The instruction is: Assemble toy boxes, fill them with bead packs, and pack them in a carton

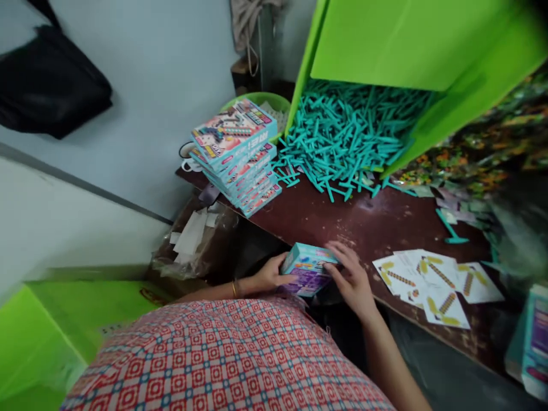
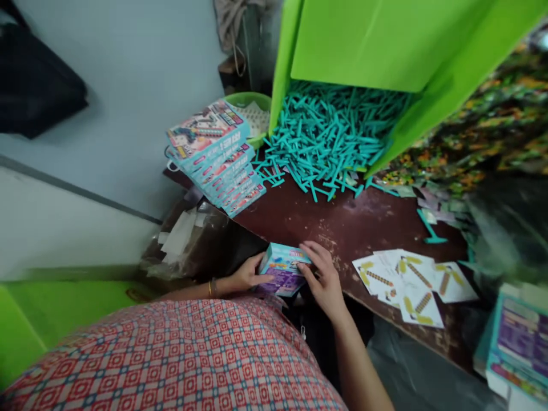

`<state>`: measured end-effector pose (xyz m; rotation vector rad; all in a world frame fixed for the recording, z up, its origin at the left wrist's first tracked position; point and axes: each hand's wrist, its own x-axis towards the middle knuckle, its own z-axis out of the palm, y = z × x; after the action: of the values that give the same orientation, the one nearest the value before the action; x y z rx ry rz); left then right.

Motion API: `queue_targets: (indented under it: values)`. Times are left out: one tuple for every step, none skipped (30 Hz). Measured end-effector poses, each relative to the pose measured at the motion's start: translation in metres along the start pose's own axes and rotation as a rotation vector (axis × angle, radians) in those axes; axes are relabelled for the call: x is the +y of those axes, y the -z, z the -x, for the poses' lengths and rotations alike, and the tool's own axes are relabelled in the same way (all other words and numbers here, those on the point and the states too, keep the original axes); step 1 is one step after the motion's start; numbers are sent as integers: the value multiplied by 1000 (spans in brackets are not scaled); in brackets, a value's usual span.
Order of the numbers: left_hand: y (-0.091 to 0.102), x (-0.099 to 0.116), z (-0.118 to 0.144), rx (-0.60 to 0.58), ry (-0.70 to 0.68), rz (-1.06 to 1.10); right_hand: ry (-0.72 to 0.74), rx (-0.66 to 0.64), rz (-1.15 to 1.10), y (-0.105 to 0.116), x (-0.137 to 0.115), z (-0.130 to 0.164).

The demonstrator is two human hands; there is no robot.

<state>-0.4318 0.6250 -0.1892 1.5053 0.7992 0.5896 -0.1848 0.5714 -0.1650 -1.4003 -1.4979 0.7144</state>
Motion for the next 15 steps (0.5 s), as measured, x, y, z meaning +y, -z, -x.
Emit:
queue_targets:
  values:
    - [5,19,4,34,-72,-50,9,106,21,2,-9,0]
    - [14,45,7,64,-184,-138,9,206,24,5,-18,0]
    - [26,76,11,88,-306,-242,2,286,7,8,-27,-2]
    - [43,109,14,143,-429,-353,-9,346,-22,10,-35,-5]
    - [61,144,16,219,-549,-468,-24,383,-47,12,-40,-8]
    - [81,178,17,304,-675,-600,-40,393,-56,13,-44,-12]
    - [101,208,14,422,-790,-756,-52,375,-47,13,-45,-15]
    - [120,234,9,523,-828,-936,-54,335,-21,11,-44,-18]
    - [137,255,0,673,-807,-1065,-45,271,19,8,-41,-19]
    - [152,270,-11,733,-762,-1183,-23,181,59,5,-37,-18]
    - [165,279,-25,724,-635,-1273,8,74,95,0,-33,-17]
    - [176,282,-41,705,-449,-1321,43,-38,125,-5,-29,-14]
    - [185,280,-56,657,-242,-1330,75,-150,151,-10,-25,-10]
    - [192,273,-70,565,-69,-1334,101,-256,176,-14,-22,-5]
    - [197,264,-82,497,25,-1356,119,-347,195,-18,-20,-1]
